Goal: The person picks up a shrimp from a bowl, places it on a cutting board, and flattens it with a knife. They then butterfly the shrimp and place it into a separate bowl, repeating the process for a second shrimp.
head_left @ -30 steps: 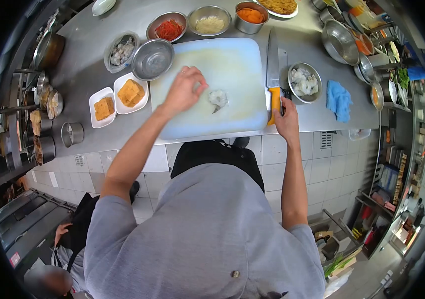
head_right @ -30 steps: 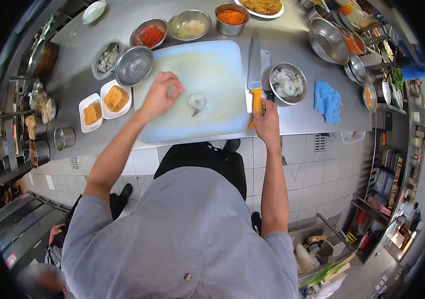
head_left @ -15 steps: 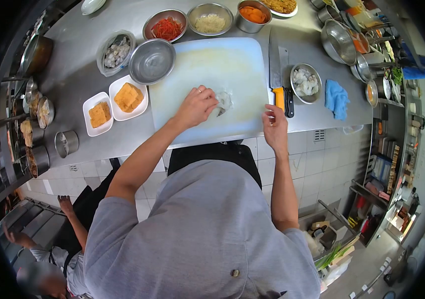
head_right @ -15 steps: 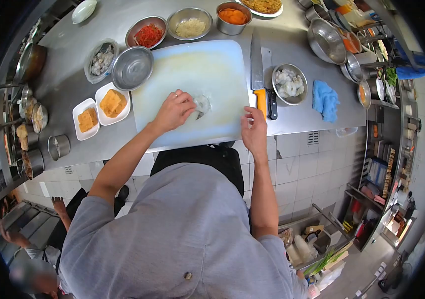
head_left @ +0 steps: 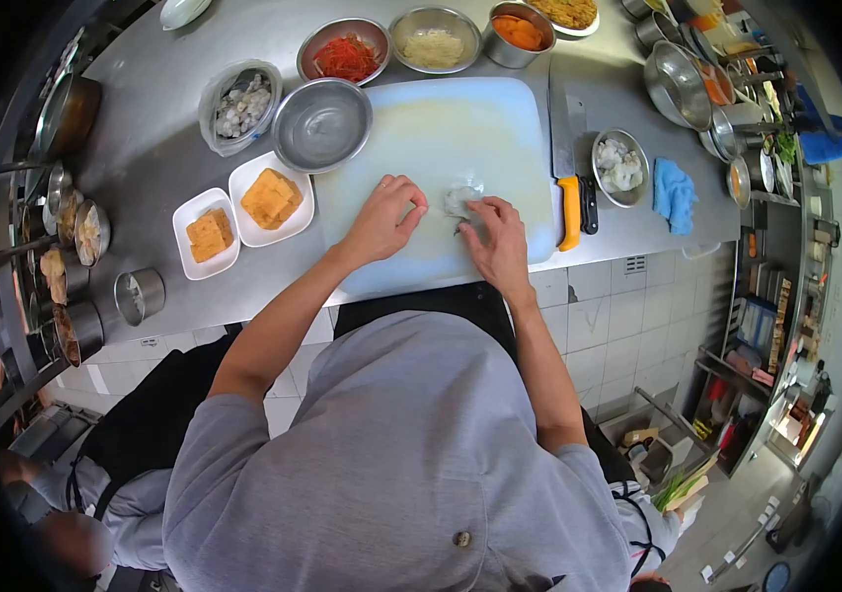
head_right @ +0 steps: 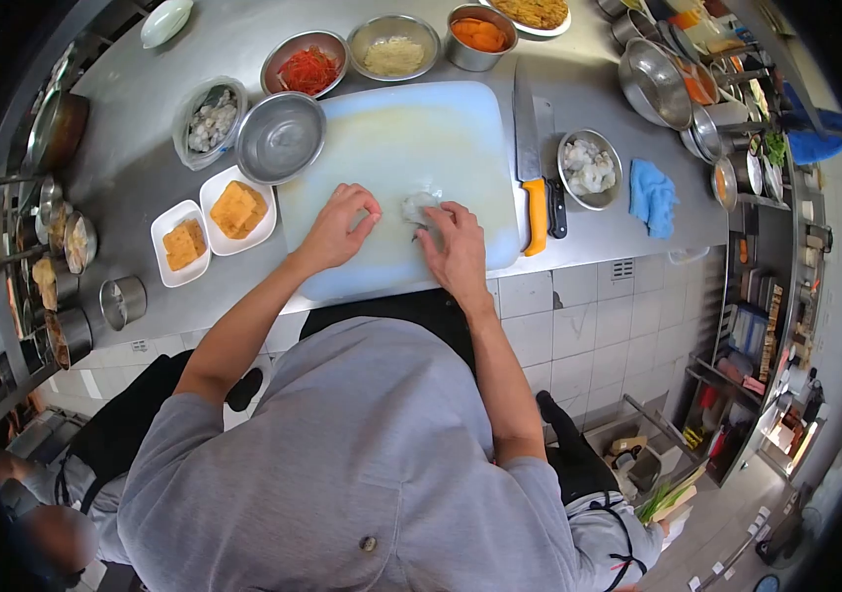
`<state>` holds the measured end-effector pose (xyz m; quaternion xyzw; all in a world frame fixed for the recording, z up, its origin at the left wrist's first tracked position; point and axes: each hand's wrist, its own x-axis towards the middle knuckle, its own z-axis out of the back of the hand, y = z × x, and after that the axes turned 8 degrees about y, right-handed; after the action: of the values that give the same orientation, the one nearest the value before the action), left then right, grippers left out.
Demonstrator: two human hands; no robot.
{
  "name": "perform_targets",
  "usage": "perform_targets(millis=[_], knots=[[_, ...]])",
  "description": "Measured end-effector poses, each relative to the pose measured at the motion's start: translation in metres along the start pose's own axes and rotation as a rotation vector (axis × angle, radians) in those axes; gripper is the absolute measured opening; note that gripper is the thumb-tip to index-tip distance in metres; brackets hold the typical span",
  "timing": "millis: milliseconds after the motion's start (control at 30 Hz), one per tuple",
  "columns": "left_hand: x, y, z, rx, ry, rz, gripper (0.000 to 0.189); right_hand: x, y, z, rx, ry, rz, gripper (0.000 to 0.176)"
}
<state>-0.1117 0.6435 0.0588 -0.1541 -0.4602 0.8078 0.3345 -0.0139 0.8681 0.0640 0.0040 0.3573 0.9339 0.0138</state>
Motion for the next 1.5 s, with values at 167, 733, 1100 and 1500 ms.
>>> perform_targets(millis=[167, 733, 1100, 1500], knots=[[-0.004, -0.011, 0.064, 0.106, -0.215, -0.068, 0.006, 0.001, 0.003, -0.003, 0.042, -0.014, -0.042, 0.037], [0.032, 0.054, 0.144, 0.987, 0.037, 0.463, 0.016, 0.065, -0.040, 0.108, 0.306, -0.205, -0.093, 0.025], [0.031, 0.018, 0.107, 0.964, -0.402, 0.468, 0.019, 0.273, -0.178, 0.155, 0.854, -0.124, -0.328, 0.038], [-0.032, -0.083, 0.016, 0.623, -0.842, 0.672, 0.010, 0.472, -0.343, 0.110, 1.158, -0.020, -0.462, 0.034]])
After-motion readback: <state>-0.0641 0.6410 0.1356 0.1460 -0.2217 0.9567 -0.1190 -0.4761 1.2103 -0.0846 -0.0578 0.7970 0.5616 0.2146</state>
